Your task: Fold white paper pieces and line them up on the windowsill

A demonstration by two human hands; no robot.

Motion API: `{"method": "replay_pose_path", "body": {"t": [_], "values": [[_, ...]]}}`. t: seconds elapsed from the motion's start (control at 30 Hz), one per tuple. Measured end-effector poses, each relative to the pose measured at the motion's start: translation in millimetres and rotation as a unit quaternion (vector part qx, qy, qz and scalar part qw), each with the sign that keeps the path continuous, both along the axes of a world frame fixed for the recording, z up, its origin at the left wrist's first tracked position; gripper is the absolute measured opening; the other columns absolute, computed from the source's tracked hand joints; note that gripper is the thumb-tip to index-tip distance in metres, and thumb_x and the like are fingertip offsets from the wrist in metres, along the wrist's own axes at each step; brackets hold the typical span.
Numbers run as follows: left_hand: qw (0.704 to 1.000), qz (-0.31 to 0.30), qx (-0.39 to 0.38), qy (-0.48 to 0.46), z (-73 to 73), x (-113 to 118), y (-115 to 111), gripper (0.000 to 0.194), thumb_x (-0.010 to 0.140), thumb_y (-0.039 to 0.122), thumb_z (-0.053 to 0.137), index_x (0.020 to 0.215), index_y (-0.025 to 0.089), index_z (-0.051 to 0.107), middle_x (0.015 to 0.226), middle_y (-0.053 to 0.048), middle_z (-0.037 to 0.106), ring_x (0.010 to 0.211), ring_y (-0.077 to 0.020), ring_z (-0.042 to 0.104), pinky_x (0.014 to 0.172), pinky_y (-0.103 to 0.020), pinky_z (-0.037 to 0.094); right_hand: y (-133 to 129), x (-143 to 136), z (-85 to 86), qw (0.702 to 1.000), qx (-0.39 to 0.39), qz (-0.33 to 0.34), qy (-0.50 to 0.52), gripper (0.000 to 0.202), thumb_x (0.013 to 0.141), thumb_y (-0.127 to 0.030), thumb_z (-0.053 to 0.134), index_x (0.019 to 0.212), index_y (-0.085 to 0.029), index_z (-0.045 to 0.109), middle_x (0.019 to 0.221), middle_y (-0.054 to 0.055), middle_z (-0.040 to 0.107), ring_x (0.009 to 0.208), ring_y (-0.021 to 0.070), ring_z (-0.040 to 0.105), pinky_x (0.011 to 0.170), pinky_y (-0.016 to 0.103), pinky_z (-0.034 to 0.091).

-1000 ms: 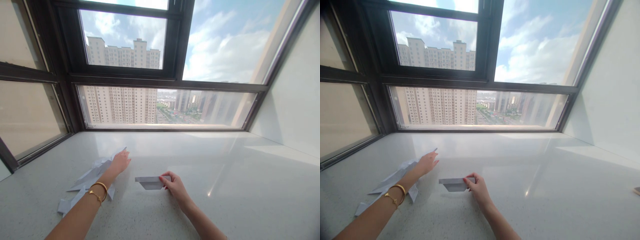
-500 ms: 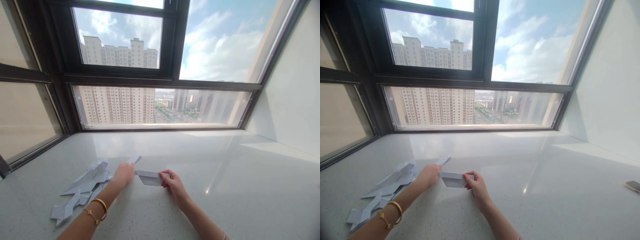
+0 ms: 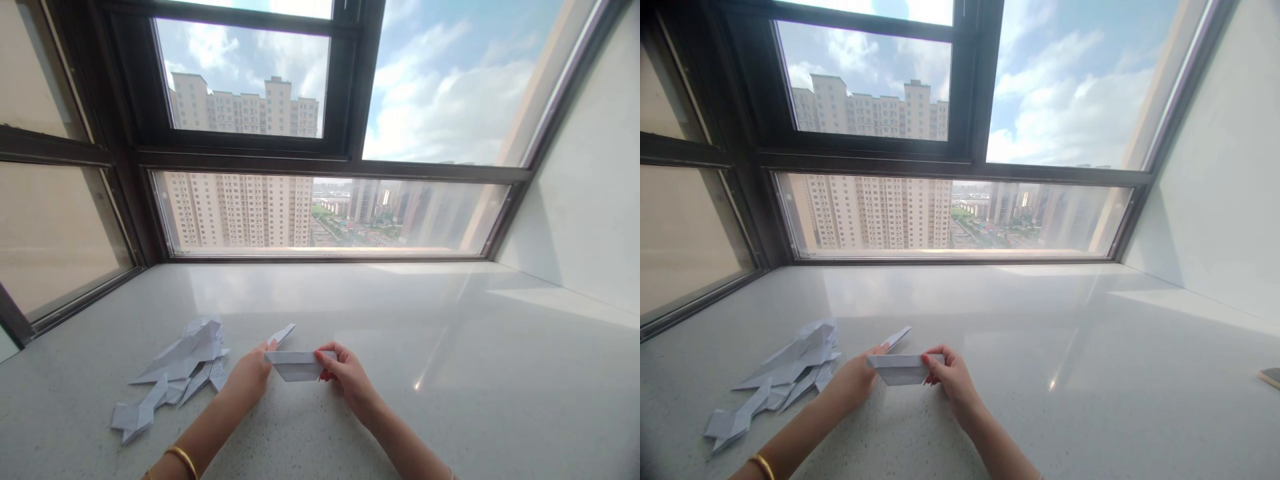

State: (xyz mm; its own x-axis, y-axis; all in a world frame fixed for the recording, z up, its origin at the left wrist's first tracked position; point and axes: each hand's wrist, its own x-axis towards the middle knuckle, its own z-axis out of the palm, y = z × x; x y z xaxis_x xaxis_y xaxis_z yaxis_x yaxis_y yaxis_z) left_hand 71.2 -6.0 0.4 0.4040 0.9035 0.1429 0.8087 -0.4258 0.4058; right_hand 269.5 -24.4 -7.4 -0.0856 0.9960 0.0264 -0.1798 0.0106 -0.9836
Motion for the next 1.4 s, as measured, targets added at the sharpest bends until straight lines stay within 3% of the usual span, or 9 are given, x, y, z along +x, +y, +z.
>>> {"method": "replay_pose_path", "body": {"t": [0.1,0.2,0.37,0.43,0.7,0.9,1.0,1.23,1.4], "values": [[0.999,0.003,-0.005,-0.037,5.8,-3,-3,0.052,0.068,0.002,0.035,0.118,0.009,0.047,0.116,-0.016,0.054,0.108,-0.0232,0.048,0.091,-0.034,0.036,0,-1,-0.2,1.0,0.006,0.011,-0.013,0.036,0.056,-0.048,0.067,0.068,-0.015,0.057,0.045,-0.005,0.052,0.042,0.0084,0.045,0.044,0.021,0.032],[0.988,-0.006,-0.056,-0.146,12.9,-3,-5,0.049,0.065,0.007,0.043,0.114,0.013,0.051,0.106,-0.009,0.061,0.1,-0.0209,0.054,0.085,-0.028,0.041,0,-2,0.5,1.0,0.024,0.009,-0.013,0.034,0.058,-0.047,0.066,0.069,-0.015,0.058,0.049,-0.004,0.054,0.045,0.0091,0.047,0.046,0.021,0.034],[0.891,0.004,-0.235,-0.389,7.4,-2,-8,0.041,0.065,0.024,0.052,0.104,0.013,0.057,0.087,-0.003,0.066,0.084,-0.0189,0.059,0.072,-0.029,0.047,-1,1,3.7,0.997,0.058,-0.036,-0.025,0.036,0.058,-0.046,0.068,0.078,-0.016,0.059,0.052,-0.004,0.054,0.046,0.0096,0.046,0.045,0.021,0.033],[0.857,0.001,-0.276,-0.435,2.9,-1,-9,0.039,0.063,0.028,0.056,0.099,0.012,0.06,0.083,-0.003,0.066,0.081,-0.0183,0.058,0.073,-0.029,0.046,-1,3,5.4,0.995,0.067,-0.058,-0.04,0.037,0.058,-0.047,0.067,0.079,-0.017,0.059,0.052,-0.004,0.054,0.047,0.01,0.046,0.044,0.021,0.032],[0.868,-0.006,-0.298,-0.397,-7.5,6,-11,0.022,0.057,0.021,0.06,0.076,0.012,0.065,0.061,0.002,0.061,0.061,-0.0135,0.054,0.061,-0.024,0.04,0,14,12.0,0.97,0.155,-0.123,-0.141,0.027,0.063,-0.045,0.064,0.072,-0.018,0.063,0.079,0.005,0.065,0.091,0.0234,0.054,0.077,0.031,0.039],[0.841,-0.002,-0.284,-0.46,-3.3,10,-14,0.049,0.054,0.024,0.065,0.101,0.014,0.057,0.079,-0.002,0.064,0.072,-0.0156,0.056,0.065,-0.024,0.04,-1,10,9.3,0.991,0.099,-0.036,-0.083,0.036,0.063,-0.046,0.064,0.086,-0.018,0.061,0.064,0.001,0.063,0.059,0.0158,0.055,0.054,0.025,0.04],[0.813,-0.011,-0.288,-0.506,1.5,10,-17,0.051,0.057,0.029,0.067,0.104,0.013,0.054,0.081,-0.004,0.064,0.077,-0.0167,0.057,0.071,-0.026,0.04,-1,8,7.2,0.995,0.072,-0.055,-0.039,0.037,0.061,-0.045,0.066,0.086,-0.018,0.061,0.063,0.0,0.062,0.06,0.0152,0.055,0.055,0.025,0.04],[0.785,0.005,-0.345,-0.515,7.9,9,-26,0.042,0.056,0.031,0.072,0.092,0.015,0.058,0.093,-0.006,0.061,0.077,-0.0167,0.058,0.073,-0.031,0.045,-1,9,7.5,0.996,0.031,-0.078,0.029,0.03,0.059,-0.043,0.068,0.076,-0.018,0.064,0.068,0.0,0.063,0.064,0.0141,0.055,0.058,0.023,0.041],[0.745,0.002,-0.362,-0.56,10.5,12,-26,0.056,0.057,0.027,0.072,0.106,0.015,0.049,0.091,-0.006,0.062,0.082,-0.0172,0.059,0.077,-0.031,0.045,-3,6,7.0,0.998,-0.003,-0.056,0.036,0.032,0.059,-0.042,0.069,0.077,-0.017,0.063,0.069,0.001,0.063,0.064,0.0148,0.055,0.058,0.027,0.045]]}}
